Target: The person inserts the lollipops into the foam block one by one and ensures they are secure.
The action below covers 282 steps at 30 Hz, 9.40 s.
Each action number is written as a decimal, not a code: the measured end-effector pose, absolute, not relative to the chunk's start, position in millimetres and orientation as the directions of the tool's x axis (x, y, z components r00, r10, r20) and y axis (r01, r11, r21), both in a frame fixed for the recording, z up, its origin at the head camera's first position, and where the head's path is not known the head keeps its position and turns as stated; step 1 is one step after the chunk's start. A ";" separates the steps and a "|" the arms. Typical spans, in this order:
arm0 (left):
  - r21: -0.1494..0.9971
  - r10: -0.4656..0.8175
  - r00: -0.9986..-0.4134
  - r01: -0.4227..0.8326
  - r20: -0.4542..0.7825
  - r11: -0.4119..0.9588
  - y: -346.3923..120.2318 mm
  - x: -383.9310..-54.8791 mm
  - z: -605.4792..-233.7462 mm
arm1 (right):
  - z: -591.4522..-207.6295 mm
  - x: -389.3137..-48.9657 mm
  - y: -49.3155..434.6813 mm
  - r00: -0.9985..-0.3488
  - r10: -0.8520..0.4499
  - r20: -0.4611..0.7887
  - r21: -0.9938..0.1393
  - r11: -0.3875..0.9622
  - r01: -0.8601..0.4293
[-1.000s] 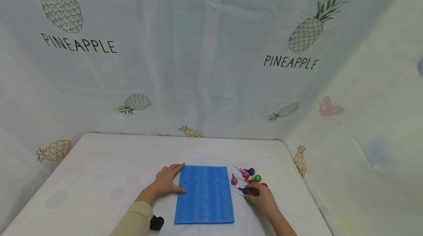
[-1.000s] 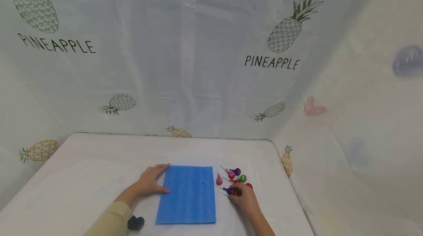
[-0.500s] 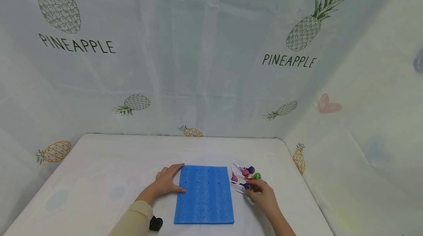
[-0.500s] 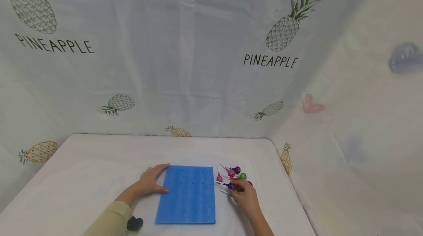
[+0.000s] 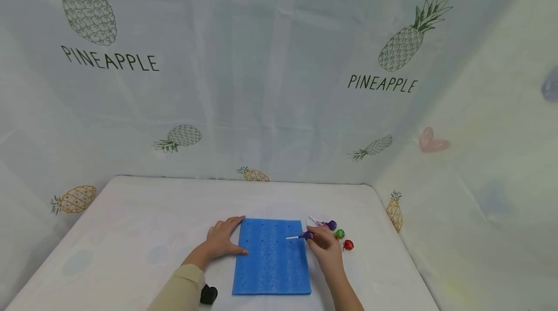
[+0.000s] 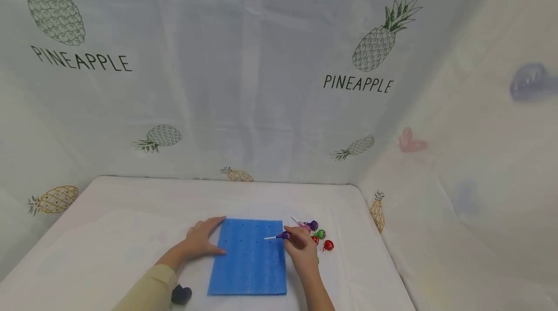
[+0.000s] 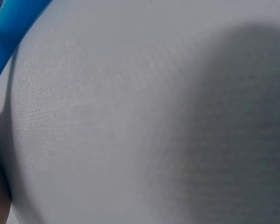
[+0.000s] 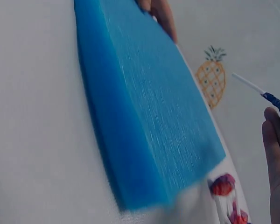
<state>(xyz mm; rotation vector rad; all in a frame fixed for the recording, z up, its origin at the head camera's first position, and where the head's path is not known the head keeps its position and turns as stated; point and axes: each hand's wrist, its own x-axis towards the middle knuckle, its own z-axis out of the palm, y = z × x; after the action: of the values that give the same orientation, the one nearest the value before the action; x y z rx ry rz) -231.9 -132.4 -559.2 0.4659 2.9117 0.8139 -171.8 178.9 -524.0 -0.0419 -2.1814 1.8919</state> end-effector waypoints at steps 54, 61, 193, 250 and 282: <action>0.510 0.317 -0.944 0.320 0.097 0.798 -134.1 -228.6 -568.2 | -552.4 -242.1 38.5 -0.993 0.118 0.027 -0.920 -0.384 -0.071; 0.507 0.306 -0.949 0.297 0.068 0.809 -132.9 -229.3 -560.7 | -556.0 -246.0 35.1 -0.995 0.098 0.037 -0.923 -0.378 -0.072; 0.678 0.255 -0.967 0.206 0.029 0.706 -129.5 -200.5 -574.6 | -552.7 -181.8 135.5 -0.991 0.120 0.058 -0.997 0.050 -0.052; 0.644 0.246 -0.968 0.214 0.041 0.734 -126.1 -195.9 -569.0 | -567.1 -185.7 182.5 -0.974 0.221 0.054 -0.915 0.402 0.041; 0.633 0.249 -0.968 0.218 0.042 0.742 -126.5 -197.1 -576.1 | -550.7 -179.4 176.7 -0.944 0.318 0.084 -0.922 0.385 0.047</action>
<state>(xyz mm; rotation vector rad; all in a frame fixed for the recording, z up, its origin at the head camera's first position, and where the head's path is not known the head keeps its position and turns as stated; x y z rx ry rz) -197.1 -126.5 -576.1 0.3878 2.8900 1.0415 -179.4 176.7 -550.7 -0.3234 -2.3984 1.5834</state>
